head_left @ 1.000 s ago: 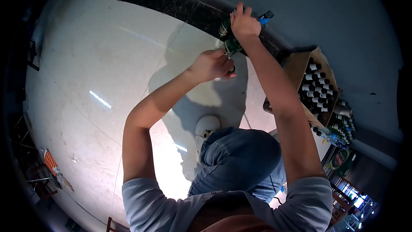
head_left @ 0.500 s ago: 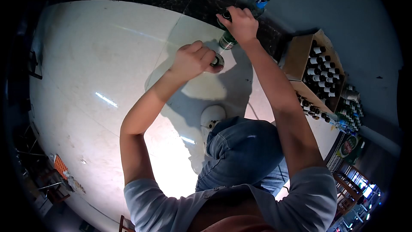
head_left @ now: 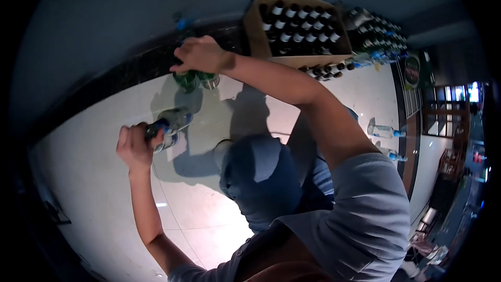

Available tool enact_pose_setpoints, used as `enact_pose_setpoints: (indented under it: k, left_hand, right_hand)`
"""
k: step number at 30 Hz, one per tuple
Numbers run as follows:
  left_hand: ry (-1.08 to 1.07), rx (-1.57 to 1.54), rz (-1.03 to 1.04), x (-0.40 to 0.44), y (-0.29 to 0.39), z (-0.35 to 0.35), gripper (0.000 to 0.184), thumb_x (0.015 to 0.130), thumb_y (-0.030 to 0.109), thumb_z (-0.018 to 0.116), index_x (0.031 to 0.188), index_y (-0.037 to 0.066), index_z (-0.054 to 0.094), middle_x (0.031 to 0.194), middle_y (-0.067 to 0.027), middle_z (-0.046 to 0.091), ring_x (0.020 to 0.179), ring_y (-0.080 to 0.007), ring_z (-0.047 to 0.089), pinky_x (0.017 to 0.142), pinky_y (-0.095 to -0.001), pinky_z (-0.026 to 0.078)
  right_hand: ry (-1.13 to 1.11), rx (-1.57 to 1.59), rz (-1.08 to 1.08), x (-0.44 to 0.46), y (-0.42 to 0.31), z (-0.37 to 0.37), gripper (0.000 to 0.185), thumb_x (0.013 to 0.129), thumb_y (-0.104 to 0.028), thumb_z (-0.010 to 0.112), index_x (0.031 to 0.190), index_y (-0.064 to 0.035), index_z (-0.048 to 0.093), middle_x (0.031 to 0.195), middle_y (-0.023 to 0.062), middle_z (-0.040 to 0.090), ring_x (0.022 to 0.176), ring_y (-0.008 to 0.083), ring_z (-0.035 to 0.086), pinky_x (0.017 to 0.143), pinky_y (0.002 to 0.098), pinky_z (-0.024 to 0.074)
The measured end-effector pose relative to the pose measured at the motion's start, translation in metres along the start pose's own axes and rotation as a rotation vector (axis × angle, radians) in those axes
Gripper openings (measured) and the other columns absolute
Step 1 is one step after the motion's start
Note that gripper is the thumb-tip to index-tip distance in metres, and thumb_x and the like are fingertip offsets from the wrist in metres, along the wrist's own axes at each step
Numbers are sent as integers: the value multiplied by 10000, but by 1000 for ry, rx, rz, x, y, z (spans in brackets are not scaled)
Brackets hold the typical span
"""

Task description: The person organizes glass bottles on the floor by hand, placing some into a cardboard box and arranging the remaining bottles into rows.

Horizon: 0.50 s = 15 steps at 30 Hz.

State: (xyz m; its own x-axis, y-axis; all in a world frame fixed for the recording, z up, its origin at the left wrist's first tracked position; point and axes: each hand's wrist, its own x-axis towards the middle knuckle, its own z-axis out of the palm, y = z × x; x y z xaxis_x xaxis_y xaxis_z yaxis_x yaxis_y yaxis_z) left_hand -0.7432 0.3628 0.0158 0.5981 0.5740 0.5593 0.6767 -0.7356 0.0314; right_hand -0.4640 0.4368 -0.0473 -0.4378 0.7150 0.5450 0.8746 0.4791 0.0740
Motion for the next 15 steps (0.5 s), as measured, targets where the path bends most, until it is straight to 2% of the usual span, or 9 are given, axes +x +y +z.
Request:
enact_pose_setpoints:
  k: [2, 3, 6, 8, 10, 11, 12, 14, 15]
  left_hand:
    - [-36, 7, -26, 10, 16, -17, 356, 710, 394, 760, 774, 78, 611, 660, -38, 561, 595, -239, 503, 500, -345, 418]
    - [-38, 21, -10, 18, 26, -27, 358, 712, 392, 760, 787, 75, 612, 673, -38, 563, 604, -240, 505, 505, -348, 422]
    - [-57, 69, 40, 44, 67, -65, 371, 714, 391, 761, 811, 65, 612, 691, -44, 564, 618, -243, 508, 516, -351, 426]
    - [-66, 97, 77, 71, 100, -80, 383, 714, 393, 762, 822, 58, 611, 696, -49, 563, 622, -244, 509, 521, -352, 428]
    - [-74, 108, 105, 98, 137, -99, 391, 716, 390, 762, 823, 45, 610, 694, -60, 561, 629, -246, 508, 524, -349, 425]
    - [-61, 109, 127, 112, 157, -107, 390, 728, 388, 757, 822, 41, 605, 686, -83, 540, 617, -251, 498, 529, -355, 419]
    - [-66, 110, 152, 128, 180, -115, 390, 728, 388, 757, 822, 41, 605, 686, -83, 540, 617, -251, 498, 529, -355, 419]
    - [-44, 91, 112, 151, 225, -132, 381, 748, 389, 743, 822, 44, 599, 677, -95, 508, 604, -261, 488, 531, -363, 413]
    - [-36, 94, 109, 162, 244, -134, 423, 744, 452, 732, 807, 55, 600, 676, -77, 520, 606, -252, 503, 516, -342, 407]
  right_hand:
    - [3, 100, 16, -17, 6, -46, 425, 801, -530, 590, 754, -109, 569, 648, -1, 579, 797, 163, 591, 534, 324, 505]
    - [-85, 137, 78, -24, 9, -75, 439, 788, -544, 598, 755, -107, 570, 656, -7, 594, 800, 152, 592, 553, 316, 512]
    - [2, 120, 91, -55, 27, -164, 453, 775, -556, 607, 732, -106, 575, 638, -5, 584, 780, 150, 594, 561, 309, 513]
    - [-18, 66, 136, -83, 53, -228, 453, 775, -566, 607, 745, -114, 613, 632, 9, 582, 759, 151, 603, 575, 296, 519]
    - [-14, 57, 293, -112, 74, -292, 449, 784, -577, 600, 791, -132, 662, 651, 26, 599, 739, 157, 620, 595, 290, 525]
    - [-31, 50, 346, -128, 86, -321, 467, 782, -599, 591, 842, -146, 690, 670, 43, 617, 732, 167, 637, 573, 307, 528]
    - [-81, 43, 405, -144, 96, -358, 468, 813, -547, 590, 792, -81, 627, 692, 75, 618, 768, 236, 644, 591, 346, 521]
    - [184, 13, 307, -186, 125, -393, 446, 807, -529, 606, 750, -87, 600, 674, 71, 605, 746, 220, 637, 575, 335, 515]
    - [151, -27, 355, -207, 138, -422, 441, 813, -523, 602, 729, -91, 587, 673, 70, 602, 731, 218, 633, 572, 330, 514]
